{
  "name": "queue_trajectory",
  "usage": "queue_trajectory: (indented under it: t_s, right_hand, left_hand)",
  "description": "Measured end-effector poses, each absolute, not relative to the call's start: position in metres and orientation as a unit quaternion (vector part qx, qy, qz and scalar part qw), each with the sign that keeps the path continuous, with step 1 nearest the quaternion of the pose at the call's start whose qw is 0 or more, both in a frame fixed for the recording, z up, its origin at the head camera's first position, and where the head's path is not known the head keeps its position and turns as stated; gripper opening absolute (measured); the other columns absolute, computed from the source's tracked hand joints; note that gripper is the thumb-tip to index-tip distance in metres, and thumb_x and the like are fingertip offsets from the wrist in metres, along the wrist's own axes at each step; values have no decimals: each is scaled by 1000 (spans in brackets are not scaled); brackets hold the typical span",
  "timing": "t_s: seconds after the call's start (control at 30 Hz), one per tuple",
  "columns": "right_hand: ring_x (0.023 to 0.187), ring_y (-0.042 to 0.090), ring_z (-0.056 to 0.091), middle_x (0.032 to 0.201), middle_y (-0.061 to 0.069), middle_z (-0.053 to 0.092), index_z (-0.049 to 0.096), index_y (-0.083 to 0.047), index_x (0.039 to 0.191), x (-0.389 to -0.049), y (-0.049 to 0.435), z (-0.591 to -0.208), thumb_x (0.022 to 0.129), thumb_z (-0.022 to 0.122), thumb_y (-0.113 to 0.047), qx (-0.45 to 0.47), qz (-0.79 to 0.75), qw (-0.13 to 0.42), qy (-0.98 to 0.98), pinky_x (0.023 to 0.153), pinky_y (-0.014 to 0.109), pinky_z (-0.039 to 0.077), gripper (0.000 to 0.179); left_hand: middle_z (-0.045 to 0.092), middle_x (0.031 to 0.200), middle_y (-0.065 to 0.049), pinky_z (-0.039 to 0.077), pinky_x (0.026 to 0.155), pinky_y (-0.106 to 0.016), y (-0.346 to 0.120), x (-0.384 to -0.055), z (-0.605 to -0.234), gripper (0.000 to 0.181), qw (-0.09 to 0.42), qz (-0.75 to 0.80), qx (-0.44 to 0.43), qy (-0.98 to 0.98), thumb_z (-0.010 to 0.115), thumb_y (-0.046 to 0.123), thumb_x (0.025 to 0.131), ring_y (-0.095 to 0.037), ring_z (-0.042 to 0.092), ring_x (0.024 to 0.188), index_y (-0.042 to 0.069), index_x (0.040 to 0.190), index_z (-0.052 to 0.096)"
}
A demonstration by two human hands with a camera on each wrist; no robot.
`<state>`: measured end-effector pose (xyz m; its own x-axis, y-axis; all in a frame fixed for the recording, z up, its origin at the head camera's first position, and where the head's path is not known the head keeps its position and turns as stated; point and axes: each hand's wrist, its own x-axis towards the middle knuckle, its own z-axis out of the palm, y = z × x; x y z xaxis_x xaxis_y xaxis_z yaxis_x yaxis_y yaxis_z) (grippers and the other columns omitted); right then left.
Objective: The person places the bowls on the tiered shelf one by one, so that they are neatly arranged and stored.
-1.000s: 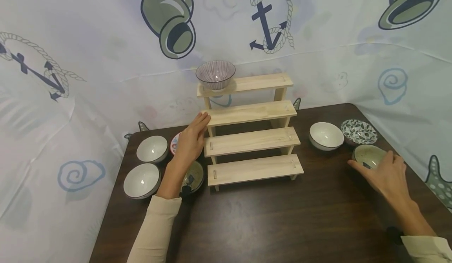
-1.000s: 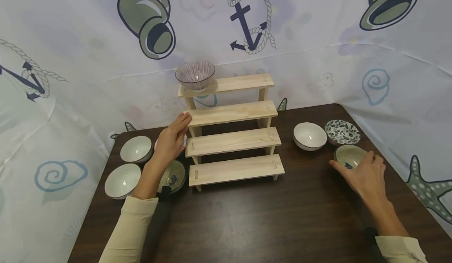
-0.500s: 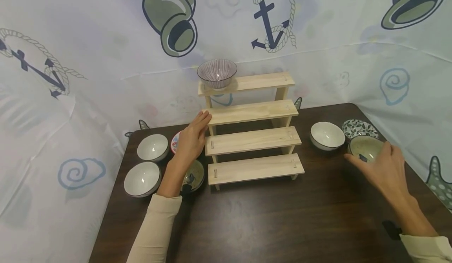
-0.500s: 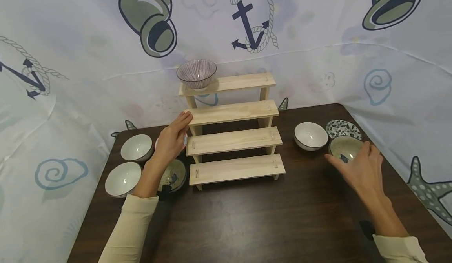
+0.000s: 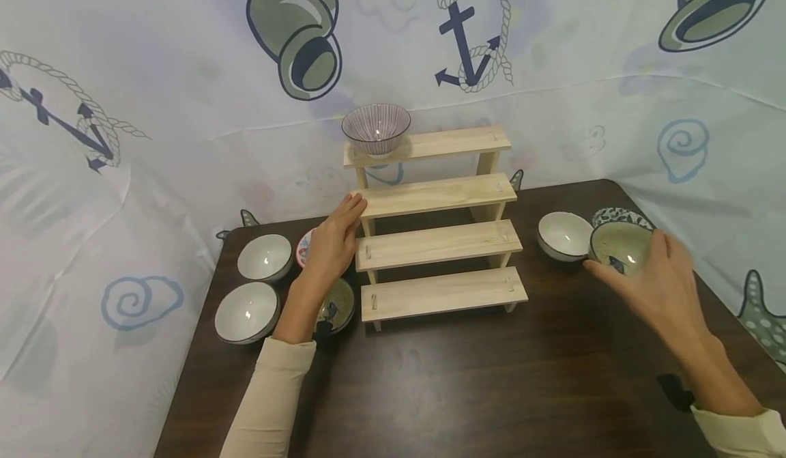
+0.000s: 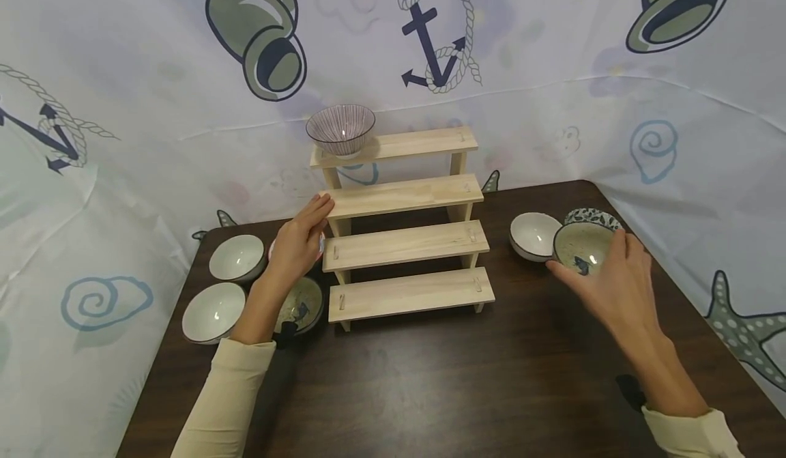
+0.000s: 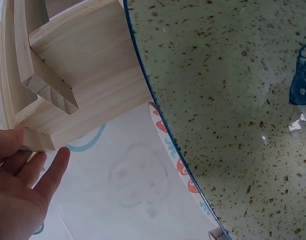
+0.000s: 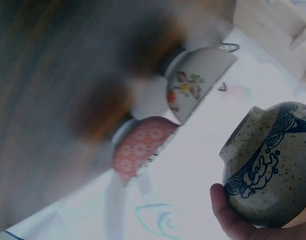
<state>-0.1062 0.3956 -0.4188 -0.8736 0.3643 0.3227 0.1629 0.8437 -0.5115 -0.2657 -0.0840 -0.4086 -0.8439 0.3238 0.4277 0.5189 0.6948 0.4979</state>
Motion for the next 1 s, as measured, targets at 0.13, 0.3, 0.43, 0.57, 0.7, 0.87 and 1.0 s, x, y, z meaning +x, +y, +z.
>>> queue_trajectory:
  t_s: [0.13, 0.3, 0.43, 0.57, 0.7, 0.87, 1.0]
  right_hand:
    - [110, 53, 43, 121, 34, 45, 43, 13, 117, -107, 388, -410, 75, 85, -57, -137, 233, 211, -939, 86, 69, 36, 92]
    - [110, 51, 42, 124, 33, 44, 42, 12, 123, -108, 380, -402, 76, 84, -59, -129, 231, 203, -943, 84, 68, 38, 95]
    - [109, 49, 42, 128, 32, 43, 41, 11, 129, -109, 375, -395, 77, 82, -62, -126, 231, 193, -945, 82, 67, 39, 98]
    - [110, 48, 43, 131, 32, 43, 39, 10, 138, -110, 369, -390, 79, 81, -62, -120, 232, 185, -947, 80, 66, 40, 102]
    - [118, 51, 43, 139, 34, 42, 35, 11, 148, -110, 362, -385, 79, 80, -61, -111, 234, 186, -948, 86, 69, 40, 109]
    - [130, 55, 39, 150, 36, 37, 28, 10, 156, -109, 354, -377, 80, 80, -62, -107, 238, 180, -948, 95, 73, 37, 116]
    - [140, 57, 34, 158, 36, 30, 21, 9, 160, -108, 348, -370, 80, 79, -62, -103, 239, 171, -950, 104, 74, 33, 121]
  left_hand:
    - [50, 158, -10, 43, 116, -53, -85, -266, -409, 40, 154, -314, -230, -908, 52, 7, 107, -27, 43, 151, 6, 147, 57]
    - [50, 158, -8, 43, 117, -53, -86, -266, -408, 40, 153, -312, -227, -910, 51, 8, 108, -26, 43, 151, 7, 147, 57]
    - [50, 158, -9, 42, 117, -53, -87, -266, -408, 40, 151, -312, -227, -910, 50, 9, 108, -25, 43, 151, 8, 148, 56]
    - [50, 158, -9, 43, 117, -53, -87, -265, -408, 40, 149, -313, -226, -910, 50, 9, 109, -25, 42, 151, 8, 148, 56]
    - [49, 158, -8, 42, 117, -53, -87, -264, -408, 40, 146, -313, -224, -911, 50, 10, 109, -25, 42, 151, 8, 148, 56]
    - [49, 159, -7, 42, 117, -53, -87, -264, -409, 40, 143, -309, -219, -914, 50, 10, 109, -24, 42, 152, 9, 148, 56]
    - [49, 159, -7, 43, 117, -53, -85, -265, -409, 40, 143, -309, -222, -914, 50, 10, 109, -24, 42, 151, 9, 148, 56]
